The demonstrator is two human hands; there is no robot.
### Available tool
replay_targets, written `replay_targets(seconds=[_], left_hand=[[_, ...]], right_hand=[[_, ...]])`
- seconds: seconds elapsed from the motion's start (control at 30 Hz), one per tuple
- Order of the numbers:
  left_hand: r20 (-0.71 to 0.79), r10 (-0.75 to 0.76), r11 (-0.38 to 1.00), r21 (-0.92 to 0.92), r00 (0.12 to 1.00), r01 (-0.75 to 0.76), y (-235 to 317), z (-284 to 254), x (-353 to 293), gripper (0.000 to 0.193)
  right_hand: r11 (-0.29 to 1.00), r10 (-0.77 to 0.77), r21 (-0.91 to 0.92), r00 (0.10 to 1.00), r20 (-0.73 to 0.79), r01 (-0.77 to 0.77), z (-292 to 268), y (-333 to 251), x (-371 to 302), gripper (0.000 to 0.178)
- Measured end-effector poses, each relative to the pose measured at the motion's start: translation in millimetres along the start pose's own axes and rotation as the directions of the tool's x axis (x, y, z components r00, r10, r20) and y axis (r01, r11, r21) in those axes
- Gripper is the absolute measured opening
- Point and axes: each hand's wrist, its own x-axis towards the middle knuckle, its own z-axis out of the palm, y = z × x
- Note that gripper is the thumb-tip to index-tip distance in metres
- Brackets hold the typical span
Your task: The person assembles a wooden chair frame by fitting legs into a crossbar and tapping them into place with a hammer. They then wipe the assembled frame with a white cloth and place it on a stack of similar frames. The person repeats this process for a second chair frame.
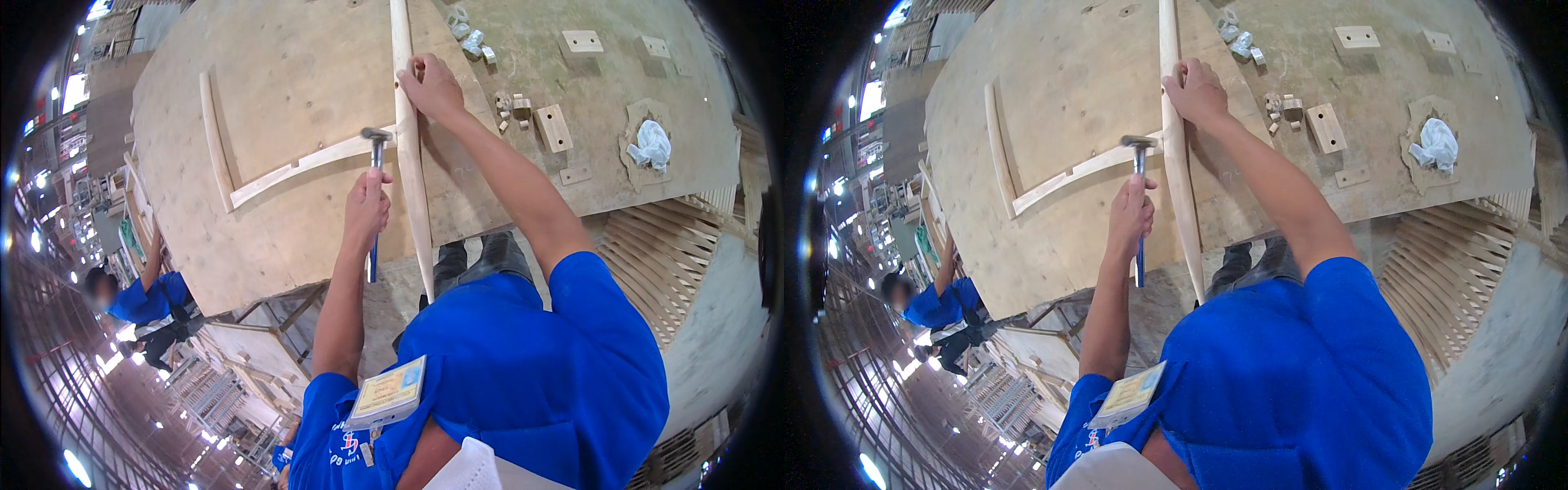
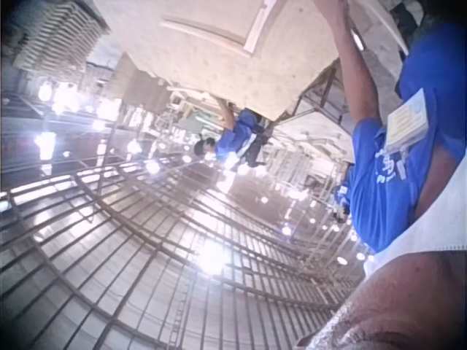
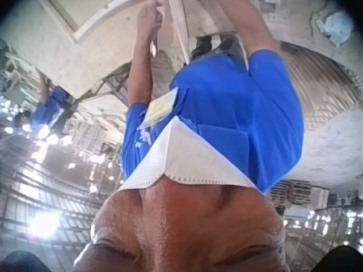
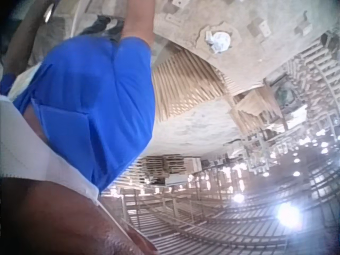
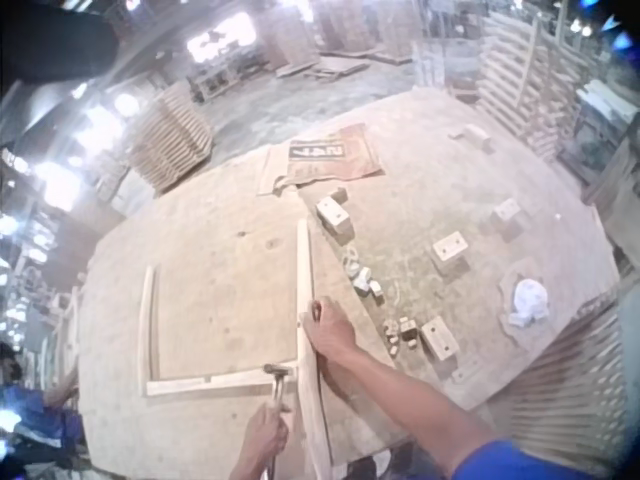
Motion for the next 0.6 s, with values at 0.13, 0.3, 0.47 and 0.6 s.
replay_targets(seconds=[0.13, 0.3, 0.47, 0.6], left_hand=[[0.05, 0.171, 0.985, 0.003, 0.984, -0.172, 15, -19, 4, 0.054], [0.058, 0.069, 0.938, 0.335, 0.996, -0.085, 42, -51, 43, 0.052], [0.169, 0.052, 0.826, 0.546, 0.984, -0.138, 86, -67, 88, 0.052], [0.233, -0.005, 0.76, 0.632, 0.972, -0.148, 108, -64, 113, 0.053]], right_hand=[[0.98, -0.162, -0.148, 0.959, -0.232, 0.13, 28, -2, 3, 0.055], [0.926, -0.355, -0.267, 0.855, -0.378, 0.267, 41, 11, -3, 0.056], [0.956, -0.251, -0.219, 0.927, -0.28, 0.193, 39, 11, -5, 0.062], [0.961, -0.232, -0.213, 0.934, -0.272, 0.177, 39, 11, -4, 0.062]])
